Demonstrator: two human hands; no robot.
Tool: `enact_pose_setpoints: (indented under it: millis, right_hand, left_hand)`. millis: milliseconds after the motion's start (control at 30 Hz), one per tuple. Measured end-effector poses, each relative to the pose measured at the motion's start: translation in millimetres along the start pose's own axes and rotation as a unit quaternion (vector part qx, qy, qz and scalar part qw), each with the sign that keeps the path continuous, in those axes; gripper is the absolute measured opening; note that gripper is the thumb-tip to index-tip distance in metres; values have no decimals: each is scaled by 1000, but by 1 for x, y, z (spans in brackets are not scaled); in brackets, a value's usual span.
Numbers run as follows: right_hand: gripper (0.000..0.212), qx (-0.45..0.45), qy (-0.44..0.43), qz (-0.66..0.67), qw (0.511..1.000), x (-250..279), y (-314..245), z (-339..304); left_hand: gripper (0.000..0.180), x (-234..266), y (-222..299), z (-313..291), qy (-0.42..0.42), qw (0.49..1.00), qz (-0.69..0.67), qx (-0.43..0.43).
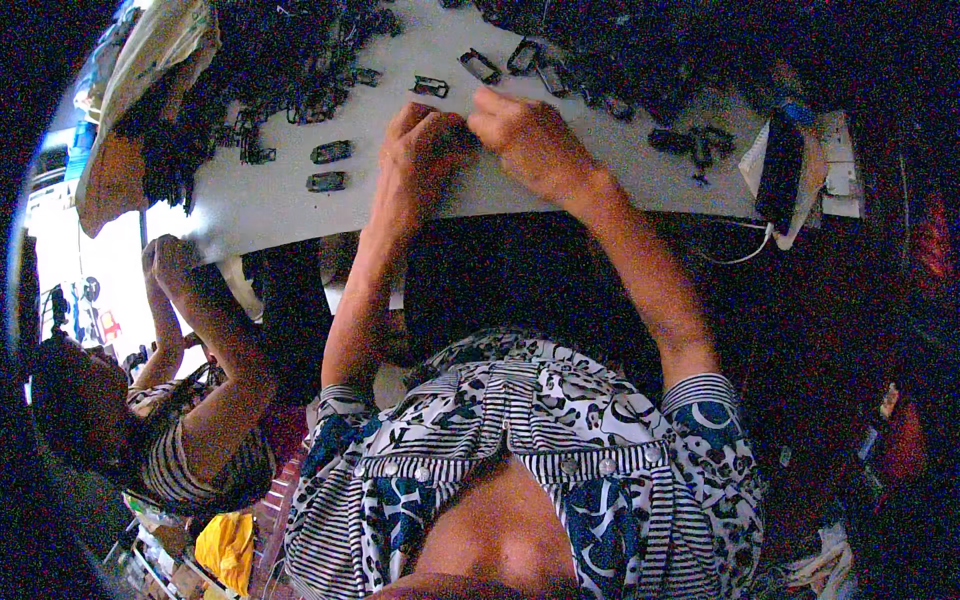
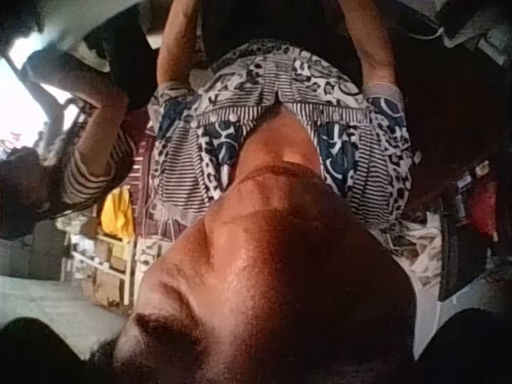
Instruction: The person sorts and organizes small black plastic components on a white table by hand.
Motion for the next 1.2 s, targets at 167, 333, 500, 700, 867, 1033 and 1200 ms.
enact_pose_setpoints:
  millis: [167,333,500,700,867,1033,1200]
  right_hand:
    - [8,-17,-25,49,998,-9,1,15]
    - [25,-97,52,-190,976,-9,36,44]
    - [30,-73,29,-175,981,-10,37,49]
    - [24,-250,35,420,872,-7,61,20]
    - [27,-286,-14,645,708,-7,59,4]
    - [26,-258,0,641,723,-8,60,-1]
    - [24,-275,-12,514,813,2,41,-1]
  left_hand:
    - [28,24,0,5,34,998,50,19]
    - [30,30,3,33,54,986,156,-38]
    - [30,14,-17,49,-7,979,191,-75]
    - [16,4,-19,56,-44,994,90,-35]
    - [17,4,-18,61,-40,998,-21,42]
    - [18,0,-26,63,-23,970,-202,133]
    - [14,-4,-26,63,5,948,-269,173]
Point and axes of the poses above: each hand's wrist, its own z-axis towards the middle knuckle, its own x-axis out of the back of the hand, y = z × x, the point moved 4 cm from there along z, towards the middle knuckle, and after that the axes turned 11 degrees about -z, right-handed, at the moved point
